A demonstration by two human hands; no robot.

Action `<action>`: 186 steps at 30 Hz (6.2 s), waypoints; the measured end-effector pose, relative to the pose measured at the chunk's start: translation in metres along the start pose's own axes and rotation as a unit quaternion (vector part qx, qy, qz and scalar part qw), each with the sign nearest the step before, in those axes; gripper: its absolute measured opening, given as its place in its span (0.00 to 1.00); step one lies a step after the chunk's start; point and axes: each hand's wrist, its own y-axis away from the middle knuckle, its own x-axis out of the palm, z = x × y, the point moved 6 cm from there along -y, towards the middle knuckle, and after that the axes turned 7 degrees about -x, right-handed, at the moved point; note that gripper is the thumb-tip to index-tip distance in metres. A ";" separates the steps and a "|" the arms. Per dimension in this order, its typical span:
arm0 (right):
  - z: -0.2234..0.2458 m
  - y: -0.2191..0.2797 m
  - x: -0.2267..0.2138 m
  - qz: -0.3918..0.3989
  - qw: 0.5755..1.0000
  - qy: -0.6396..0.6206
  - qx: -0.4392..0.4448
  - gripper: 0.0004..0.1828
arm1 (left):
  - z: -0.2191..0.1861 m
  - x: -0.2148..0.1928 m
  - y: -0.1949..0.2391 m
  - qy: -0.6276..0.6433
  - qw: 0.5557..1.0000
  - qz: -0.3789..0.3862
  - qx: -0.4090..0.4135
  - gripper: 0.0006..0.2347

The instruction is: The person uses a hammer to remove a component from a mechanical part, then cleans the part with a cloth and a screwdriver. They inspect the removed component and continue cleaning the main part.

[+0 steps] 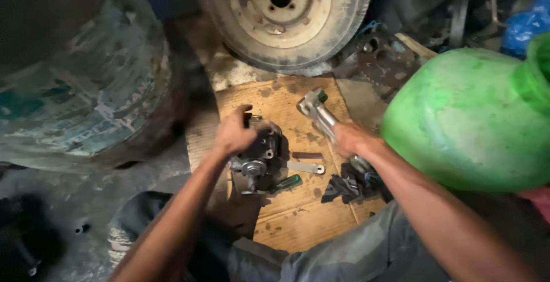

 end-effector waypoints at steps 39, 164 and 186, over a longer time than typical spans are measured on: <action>0.093 -0.047 -0.046 -0.120 0.909 -0.391 -0.076 0.24 | -0.053 0.038 -0.119 -0.178 0.943 0.149 0.238 0.19; 0.144 -0.007 0.021 -0.206 0.975 -0.036 -0.076 0.24 | 0.003 0.037 0.098 -0.147 0.916 -0.054 0.370 0.18; 0.070 0.057 -0.087 -0.202 0.944 -0.244 -0.090 0.29 | -0.029 0.073 0.069 0.689 0.643 0.302 -0.141 0.28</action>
